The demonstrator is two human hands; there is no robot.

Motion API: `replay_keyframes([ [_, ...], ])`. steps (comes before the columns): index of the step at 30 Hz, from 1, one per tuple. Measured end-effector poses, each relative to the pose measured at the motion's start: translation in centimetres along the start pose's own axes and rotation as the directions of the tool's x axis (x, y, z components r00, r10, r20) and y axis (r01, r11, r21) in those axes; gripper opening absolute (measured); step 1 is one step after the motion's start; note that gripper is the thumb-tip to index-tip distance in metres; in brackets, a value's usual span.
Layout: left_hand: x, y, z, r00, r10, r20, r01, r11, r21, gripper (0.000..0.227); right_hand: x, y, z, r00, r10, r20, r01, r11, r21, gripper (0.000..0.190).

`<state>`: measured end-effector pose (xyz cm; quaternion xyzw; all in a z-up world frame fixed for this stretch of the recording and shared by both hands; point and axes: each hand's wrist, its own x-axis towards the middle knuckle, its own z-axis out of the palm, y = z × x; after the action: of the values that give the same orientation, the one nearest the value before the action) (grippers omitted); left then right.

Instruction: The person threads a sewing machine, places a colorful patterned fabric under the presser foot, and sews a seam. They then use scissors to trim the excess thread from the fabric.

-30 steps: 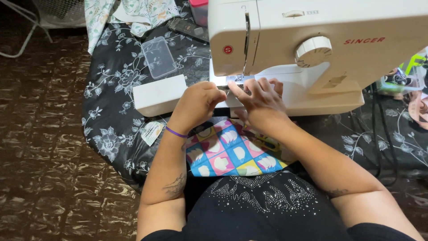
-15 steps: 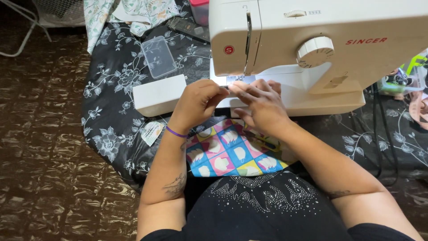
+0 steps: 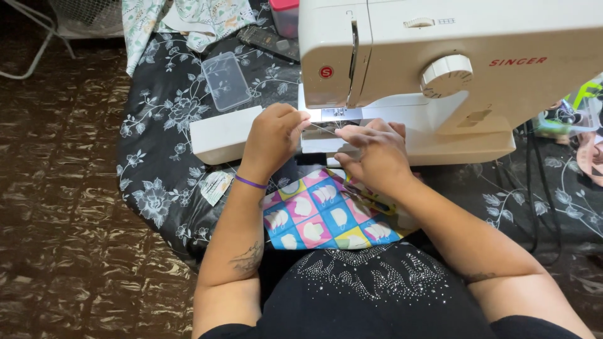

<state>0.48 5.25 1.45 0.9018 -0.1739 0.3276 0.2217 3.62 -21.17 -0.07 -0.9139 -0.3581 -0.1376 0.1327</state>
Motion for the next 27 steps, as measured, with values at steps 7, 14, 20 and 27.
replay_keyframes([
  [7, 0.9, 2.4, -2.1, 0.991, 0.107, -0.081, -0.099, 0.99, 0.103, 0.014, 1.5, -1.7, -2.6, 0.991, -0.011, 0.135, 0.009, 1.0, 0.018, 0.046],
  [14, 0.8, 3.0, -0.4, 0.963, 0.178, 0.204, -0.191, 0.981, 0.044, 0.03, 2.6, -2.4, -4.2, 0.984, -0.158, 0.081, 0.095, 0.855, 0.509, 0.047],
  [20, 0.4, -4.8, 3.1, 0.994, 0.101, 0.042, -0.103, 0.993, 0.056, 0.008, 1.2, -1.2, -1.6, 0.974, -0.212, 0.078, 0.215, 0.976, -0.035, 0.018],
  [27, 3.7, -12.0, 4.9, 0.996, -0.035, 0.085, 0.025, 0.993, 0.111, 0.011, 0.2, 1.1, 3.0, 0.962, -0.271, -0.023, 0.248, 0.912, -0.326, 0.006],
])
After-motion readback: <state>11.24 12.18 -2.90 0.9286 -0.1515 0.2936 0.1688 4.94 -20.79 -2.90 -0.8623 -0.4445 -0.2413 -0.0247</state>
